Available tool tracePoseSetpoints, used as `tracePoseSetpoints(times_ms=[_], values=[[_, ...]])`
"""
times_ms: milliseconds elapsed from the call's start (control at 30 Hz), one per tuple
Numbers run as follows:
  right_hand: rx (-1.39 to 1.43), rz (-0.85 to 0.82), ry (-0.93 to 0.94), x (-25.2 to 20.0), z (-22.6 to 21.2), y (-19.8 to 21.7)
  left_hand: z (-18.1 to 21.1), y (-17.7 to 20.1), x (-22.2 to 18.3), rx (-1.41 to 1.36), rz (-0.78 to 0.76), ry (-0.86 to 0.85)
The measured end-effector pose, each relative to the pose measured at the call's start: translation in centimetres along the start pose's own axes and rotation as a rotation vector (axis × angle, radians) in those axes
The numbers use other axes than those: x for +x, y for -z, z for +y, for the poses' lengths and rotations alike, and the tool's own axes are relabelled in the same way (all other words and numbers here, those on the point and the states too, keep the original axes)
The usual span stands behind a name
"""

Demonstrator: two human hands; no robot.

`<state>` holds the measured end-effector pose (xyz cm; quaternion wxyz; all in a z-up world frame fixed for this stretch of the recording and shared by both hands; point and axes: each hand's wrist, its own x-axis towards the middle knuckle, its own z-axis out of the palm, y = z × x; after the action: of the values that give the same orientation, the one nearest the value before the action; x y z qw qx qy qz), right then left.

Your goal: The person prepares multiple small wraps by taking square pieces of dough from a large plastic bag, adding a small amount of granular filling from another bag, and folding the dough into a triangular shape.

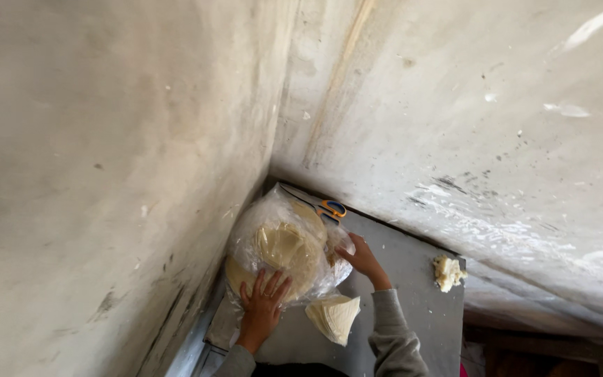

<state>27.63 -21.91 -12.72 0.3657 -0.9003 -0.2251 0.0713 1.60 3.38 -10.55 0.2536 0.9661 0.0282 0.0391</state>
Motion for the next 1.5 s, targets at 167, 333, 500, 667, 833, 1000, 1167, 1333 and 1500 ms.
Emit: tracePoseSetpoints(times_ms=[167,333,500,667,833,1000,1167,1333,1500], values=[[0.008,0.443,0.014,-1.2,-1.0,-1.3,0.1,-0.6,-0.1,0.042,0.034,-0.001],[0.415,0.460,-0.320,-1.9,-2.1,-1.9,0.1,-1.3,-0.3,0.057,0.089,-0.016],[0.497,0.639,-0.205,-2.5,-0.2,0.8,0.5,-1.0,-0.4,0.089,0.067,-0.010],[0.418,0.691,-0.304,-5.0,2.8,5.1,0.5,-1.2,-0.3,0.115,0.030,-0.019],[0.427,0.839,-0.325,-7.5,5.1,10.4,0.4,-2.8,1.1,0.115,0.091,-0.103],[0.553,0.847,-0.388,-10.3,6.7,12.5,1.0,-2.9,3.0,0.061,0.133,-0.187],[0.511,0.718,-0.277,-12.3,7.1,11.7,2.1,-2.3,3.0,-0.042,0.260,-0.245],[0.130,0.854,-0.332,-14.6,6.2,11.1,3.4,-3.7,1.6,-0.081,0.389,-0.204],[0.046,0.895,-0.141,-16.6,-0.5,10.4,3.1,-4.9,1.1,-0.079,0.379,-0.084]])
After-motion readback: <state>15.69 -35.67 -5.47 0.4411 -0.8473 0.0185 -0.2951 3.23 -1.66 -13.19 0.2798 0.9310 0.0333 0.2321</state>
